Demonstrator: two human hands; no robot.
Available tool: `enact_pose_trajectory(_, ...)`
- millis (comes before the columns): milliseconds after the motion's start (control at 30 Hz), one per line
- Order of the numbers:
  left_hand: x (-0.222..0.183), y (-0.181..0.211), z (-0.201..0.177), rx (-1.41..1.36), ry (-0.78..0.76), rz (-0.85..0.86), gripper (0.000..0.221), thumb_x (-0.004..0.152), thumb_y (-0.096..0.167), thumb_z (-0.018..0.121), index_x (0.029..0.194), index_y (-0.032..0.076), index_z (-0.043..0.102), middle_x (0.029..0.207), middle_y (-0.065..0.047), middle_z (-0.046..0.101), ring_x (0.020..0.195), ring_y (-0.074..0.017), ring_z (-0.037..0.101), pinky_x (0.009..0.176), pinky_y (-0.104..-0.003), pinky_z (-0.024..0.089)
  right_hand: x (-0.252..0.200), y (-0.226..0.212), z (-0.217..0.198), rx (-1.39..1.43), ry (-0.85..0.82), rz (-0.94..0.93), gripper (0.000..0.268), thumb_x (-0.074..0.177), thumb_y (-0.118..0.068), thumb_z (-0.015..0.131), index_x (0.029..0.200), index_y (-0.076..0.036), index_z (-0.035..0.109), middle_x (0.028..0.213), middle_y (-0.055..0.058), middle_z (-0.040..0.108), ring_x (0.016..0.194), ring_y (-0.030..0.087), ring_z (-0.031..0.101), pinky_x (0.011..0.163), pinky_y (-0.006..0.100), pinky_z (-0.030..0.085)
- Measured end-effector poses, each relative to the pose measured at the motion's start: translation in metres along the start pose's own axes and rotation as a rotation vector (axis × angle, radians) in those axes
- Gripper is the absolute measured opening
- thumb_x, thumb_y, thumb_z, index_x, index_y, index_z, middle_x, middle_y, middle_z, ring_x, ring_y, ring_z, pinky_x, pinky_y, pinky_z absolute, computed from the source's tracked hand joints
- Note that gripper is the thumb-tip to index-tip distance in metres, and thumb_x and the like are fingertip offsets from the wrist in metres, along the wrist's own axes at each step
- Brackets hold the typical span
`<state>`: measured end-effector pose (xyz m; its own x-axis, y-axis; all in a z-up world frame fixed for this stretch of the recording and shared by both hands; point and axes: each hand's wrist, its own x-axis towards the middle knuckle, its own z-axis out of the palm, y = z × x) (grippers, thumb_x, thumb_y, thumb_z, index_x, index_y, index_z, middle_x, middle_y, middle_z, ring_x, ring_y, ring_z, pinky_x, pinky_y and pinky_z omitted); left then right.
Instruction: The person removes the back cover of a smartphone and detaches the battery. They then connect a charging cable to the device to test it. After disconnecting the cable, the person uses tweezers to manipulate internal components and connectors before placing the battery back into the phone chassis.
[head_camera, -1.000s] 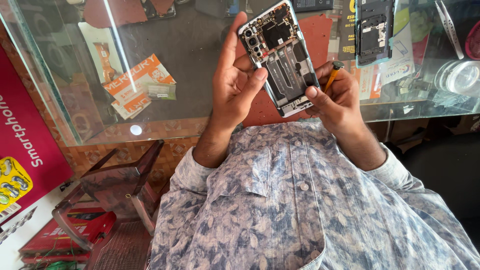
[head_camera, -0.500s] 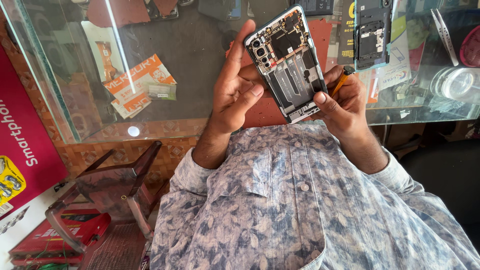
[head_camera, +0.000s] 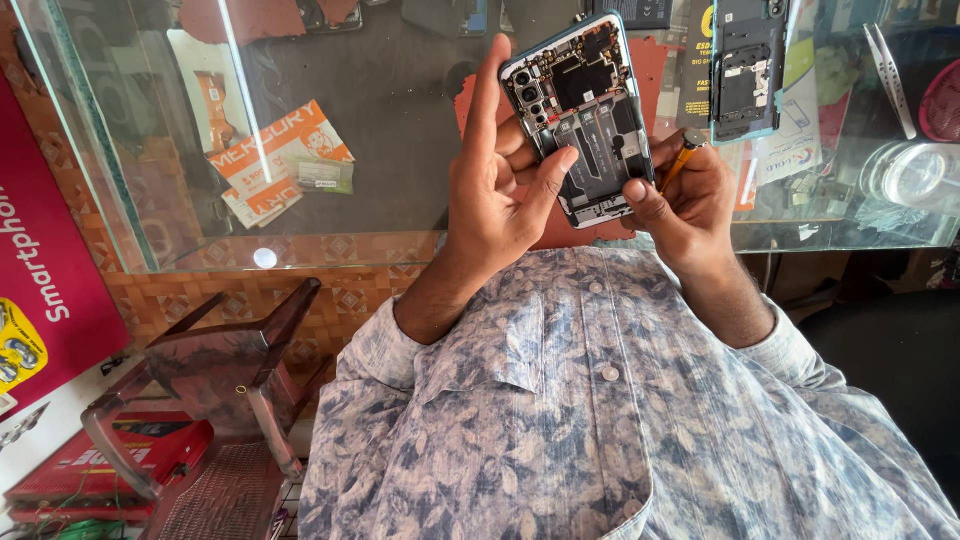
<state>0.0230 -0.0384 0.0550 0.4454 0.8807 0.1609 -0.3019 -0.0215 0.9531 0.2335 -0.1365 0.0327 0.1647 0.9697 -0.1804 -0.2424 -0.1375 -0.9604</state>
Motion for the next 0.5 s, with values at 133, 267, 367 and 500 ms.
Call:
enact_pose_trajectory(133,0.001,0.002,0.002,0.072,-0.007,0.016,0.087,0.112,-0.004,0.066,0.165,0.017,0.0,0.128,-0.018,0.068,0.122,-0.0191,0.073,0.097,-0.029,0.067,0.001,0.001,-0.003,0.019,0.002,0.003,0.024,0.104,-0.006,0.071,0.117,-0.002,0.051,0.1,0.009,0.066,0.078,0.008,0.066,0.062,0.023,0.056)
enact_pose_trajectory(267,0.001,0.004,0.004,0.099,-0.01,0.028,0.09,0.111,-0.004,0.067,0.165,0.018,-0.002,0.127,-0.017,0.068,0.122,-0.0199,0.073,0.099,-0.031,0.063,0.001,0.001,-0.002,0.073,-0.008,-0.007,0.023,0.104,-0.005,0.071,0.116,-0.001,0.051,0.1,0.009,0.066,0.072,0.006,0.066,0.061,0.022,0.056)
enact_pose_trajectory(367,0.001,0.007,0.006,0.102,-0.001,0.02,0.095,0.109,-0.004,0.071,0.164,0.018,-0.004,0.13,-0.017,0.068,0.12,-0.0194,0.073,0.1,-0.031,0.063,0.001,-0.003,0.0,0.113,-0.02,0.019,0.022,0.103,-0.004,0.07,0.115,-0.002,0.051,0.098,0.01,0.066,0.072,0.009,0.068,0.06,0.022,0.056)
enact_pose_trajectory(500,0.001,0.011,0.008,0.12,0.019,-0.001,0.098,0.108,-0.003,0.074,0.164,0.018,-0.004,0.129,-0.017,0.07,0.118,-0.0185,0.074,0.099,-0.03,0.067,0.003,-0.007,0.003,0.179,-0.015,0.104,0.02,0.102,-0.004,0.067,0.113,-0.002,0.051,0.094,0.011,0.067,0.068,0.01,0.065,0.056,0.022,0.051)
